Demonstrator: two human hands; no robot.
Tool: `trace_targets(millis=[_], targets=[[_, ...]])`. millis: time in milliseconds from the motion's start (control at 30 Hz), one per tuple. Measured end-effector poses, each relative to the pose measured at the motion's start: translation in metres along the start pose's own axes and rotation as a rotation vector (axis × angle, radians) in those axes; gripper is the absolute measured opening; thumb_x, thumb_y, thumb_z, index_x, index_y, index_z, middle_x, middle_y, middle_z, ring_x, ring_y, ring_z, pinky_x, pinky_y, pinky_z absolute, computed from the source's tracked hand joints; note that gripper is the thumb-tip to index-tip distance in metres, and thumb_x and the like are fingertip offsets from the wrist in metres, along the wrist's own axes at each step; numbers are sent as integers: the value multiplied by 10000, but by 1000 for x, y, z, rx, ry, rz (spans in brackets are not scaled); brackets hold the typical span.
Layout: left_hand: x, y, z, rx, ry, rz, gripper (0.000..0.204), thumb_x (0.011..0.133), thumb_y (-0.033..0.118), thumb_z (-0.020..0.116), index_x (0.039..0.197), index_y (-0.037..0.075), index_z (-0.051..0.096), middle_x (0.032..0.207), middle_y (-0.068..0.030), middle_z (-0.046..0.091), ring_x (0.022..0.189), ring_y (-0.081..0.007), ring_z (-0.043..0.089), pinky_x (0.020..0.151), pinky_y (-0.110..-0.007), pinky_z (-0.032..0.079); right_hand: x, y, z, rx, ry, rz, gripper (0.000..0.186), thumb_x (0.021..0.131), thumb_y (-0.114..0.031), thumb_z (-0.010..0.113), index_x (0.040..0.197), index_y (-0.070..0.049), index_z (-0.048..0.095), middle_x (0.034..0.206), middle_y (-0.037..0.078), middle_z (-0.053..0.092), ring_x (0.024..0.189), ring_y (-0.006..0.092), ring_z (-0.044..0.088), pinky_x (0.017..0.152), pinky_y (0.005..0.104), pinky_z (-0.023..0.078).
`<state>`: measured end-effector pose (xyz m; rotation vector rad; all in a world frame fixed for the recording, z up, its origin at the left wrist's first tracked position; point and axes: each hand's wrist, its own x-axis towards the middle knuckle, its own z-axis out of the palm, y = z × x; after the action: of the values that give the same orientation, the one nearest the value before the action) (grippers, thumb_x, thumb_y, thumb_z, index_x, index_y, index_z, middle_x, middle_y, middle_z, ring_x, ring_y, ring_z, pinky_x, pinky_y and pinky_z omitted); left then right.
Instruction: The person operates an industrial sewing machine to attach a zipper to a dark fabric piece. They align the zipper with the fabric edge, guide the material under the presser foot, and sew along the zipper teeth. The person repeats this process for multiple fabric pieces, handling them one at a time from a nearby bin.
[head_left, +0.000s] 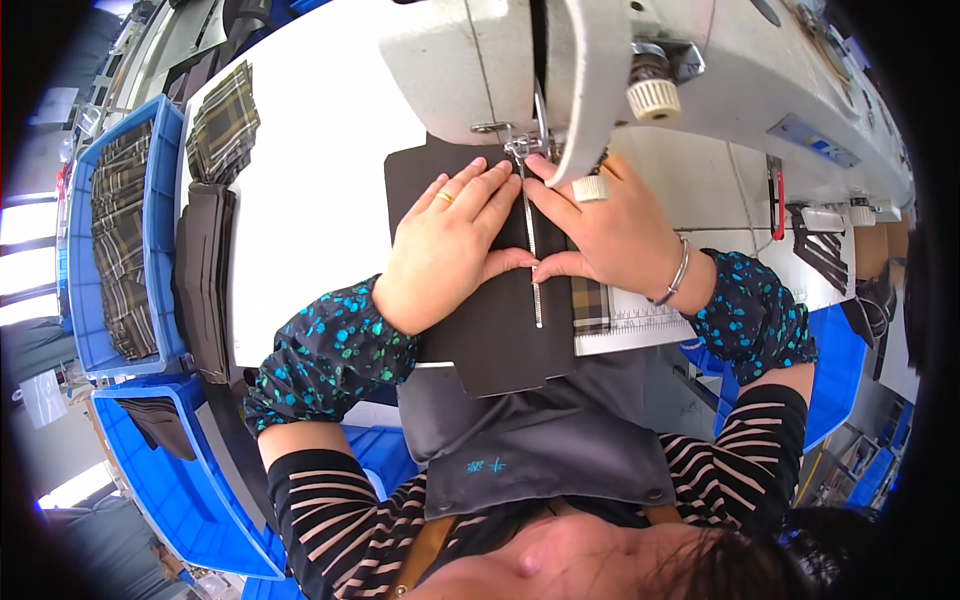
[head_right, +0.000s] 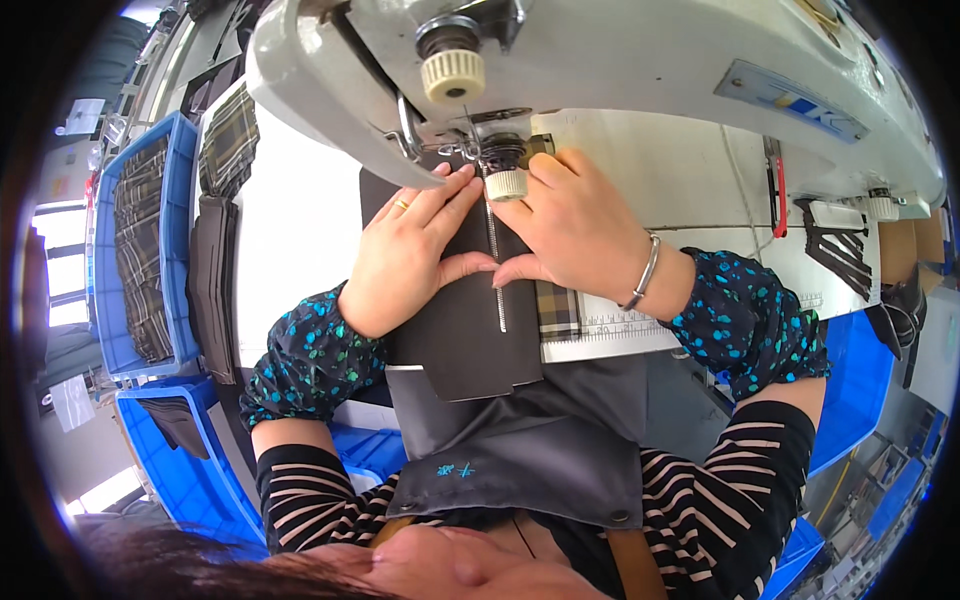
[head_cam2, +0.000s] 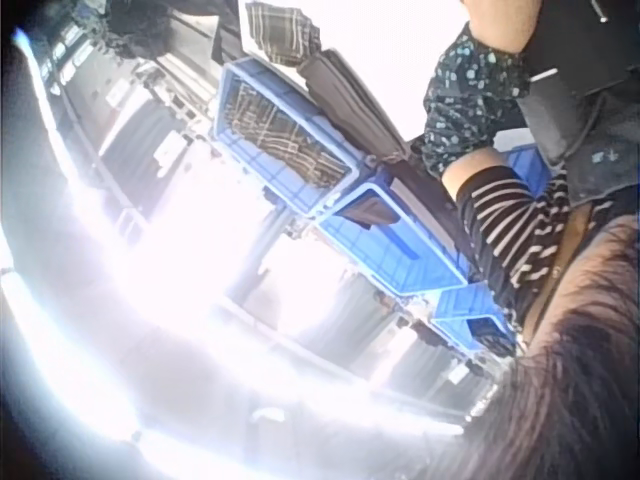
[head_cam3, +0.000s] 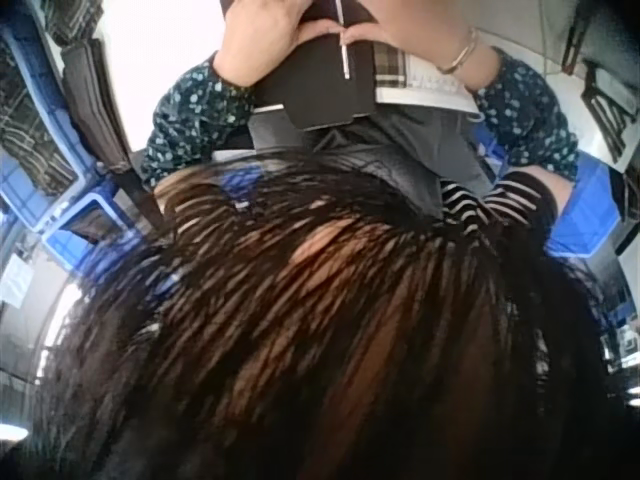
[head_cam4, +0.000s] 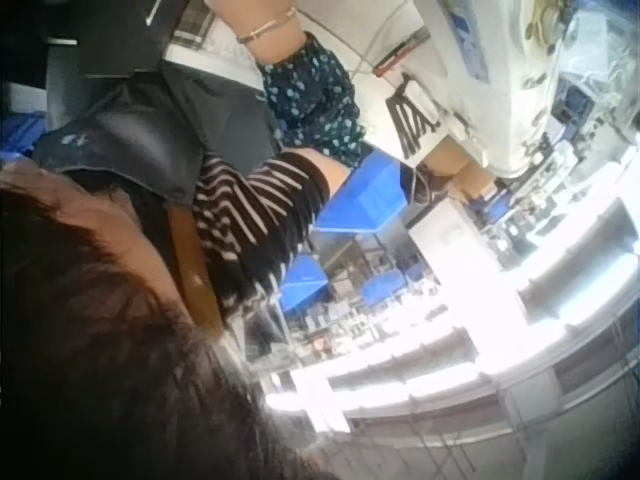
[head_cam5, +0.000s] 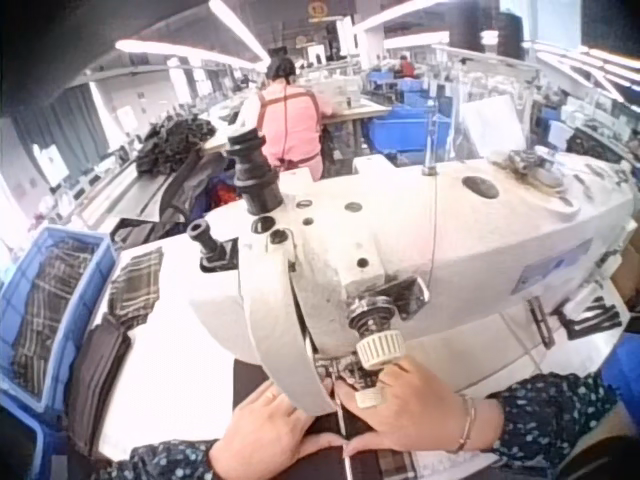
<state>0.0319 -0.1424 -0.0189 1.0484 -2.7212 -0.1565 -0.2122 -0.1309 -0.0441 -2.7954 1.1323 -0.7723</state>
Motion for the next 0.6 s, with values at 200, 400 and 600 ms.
trace_targets(millis=[200,400,600], targets=[[0,3,3,-10,13,-35,830,787,479,817,1448,24,605,1469,-115,607,1342,-342,577,1140,-463,474,2,1,-4,-13,1,-13,736,678,-631,810,1141,-67,720,989,46,660,945,238,540,869,376,448],[1,4,2,-25,32,-38,815,790,474,820,1435,24,605,1438,-121,609,1293,-328,600,1130,-475,483,2,1,-6,-44,-50,-10,827,683,-654,784,1237,-46,699,1056,56,678,957,241,535,876,379,449],[1,5,4,-24,52,-31,811,779,476,829,1418,26,615,1378,-121,627,1256,-327,615,1106,-495,501,0,1,-8,-59,-61,-5,850,693,-652,776,1282,-47,685,1244,81,694,980,247,543,913,383,458]])
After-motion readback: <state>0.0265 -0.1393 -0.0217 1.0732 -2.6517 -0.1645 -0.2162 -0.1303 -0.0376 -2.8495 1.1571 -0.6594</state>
